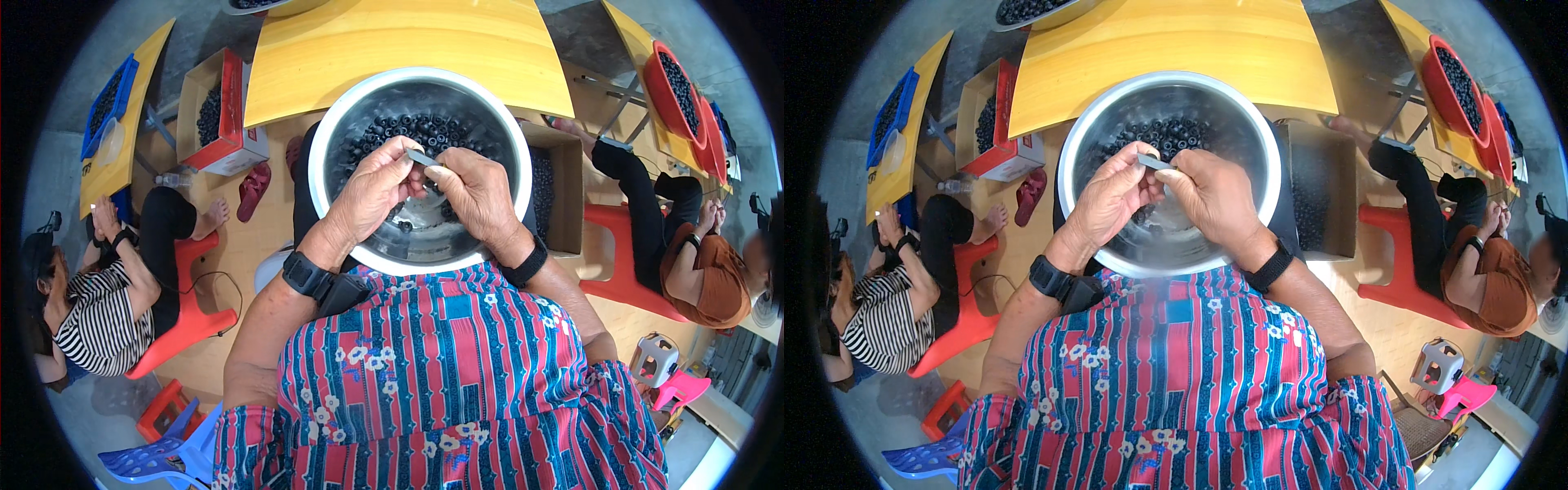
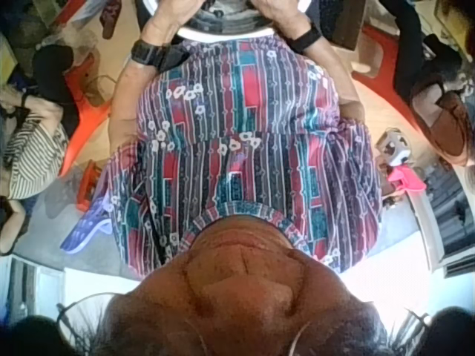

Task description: The person is using a small tool to trim or process small black rubber or plastic components in a manufacturing workspace.

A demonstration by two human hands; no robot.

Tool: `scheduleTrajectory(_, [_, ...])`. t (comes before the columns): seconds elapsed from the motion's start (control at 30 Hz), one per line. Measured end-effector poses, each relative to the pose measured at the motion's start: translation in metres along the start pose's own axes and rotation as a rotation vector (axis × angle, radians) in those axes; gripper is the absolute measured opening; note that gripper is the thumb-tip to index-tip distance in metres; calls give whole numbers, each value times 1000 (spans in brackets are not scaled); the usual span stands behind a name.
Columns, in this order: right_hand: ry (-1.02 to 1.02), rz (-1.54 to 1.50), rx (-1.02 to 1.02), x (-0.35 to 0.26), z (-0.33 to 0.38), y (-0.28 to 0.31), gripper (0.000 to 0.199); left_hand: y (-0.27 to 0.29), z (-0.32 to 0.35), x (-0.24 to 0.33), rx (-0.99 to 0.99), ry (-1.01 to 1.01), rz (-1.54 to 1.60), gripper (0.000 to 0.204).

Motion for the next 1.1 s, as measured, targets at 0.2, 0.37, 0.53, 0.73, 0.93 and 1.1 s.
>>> scheduleTrajectory(0.2, [-182, -60, 91, 18, -3, 3, 23, -3, 5, 5, -86, -39, -23, 20])
scheduleTrajectory(0.37, [-161, -218, 103, 22, -4, 5, 22, -4, 4, 5, -38, -33, -79, 21])
scheduleTrajectory(0.53, [79, -294, 150, 12, 0, 4, 26, -1, 4, 1, 28, -34, -90, 20])
scheduleTrajectory(0.73, [104, -172, 43, 1, 1, 1, 35, 7, 4, -2, 4, -9, -78, 23])
scheduleTrajectory(0.93, [205, 38, 50, -3, 8, 2, 46, 7, 4, -4, 23, -7, -43, 21])
scheduleTrajectory(1.1, [239, 82, 43, -6, 10, 1, 52, 13, 2, -8, 10, -21, -5, 21])
Point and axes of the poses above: each hand's wrist, its own z-axis away from the middle knuckle, its own y-axis out of the back of the hand, x = y × z, the point moved 4 cm from there along -z, towards the middle knuckle, and after that the axes turned 9 degrees about x, right-handed, at the moved point
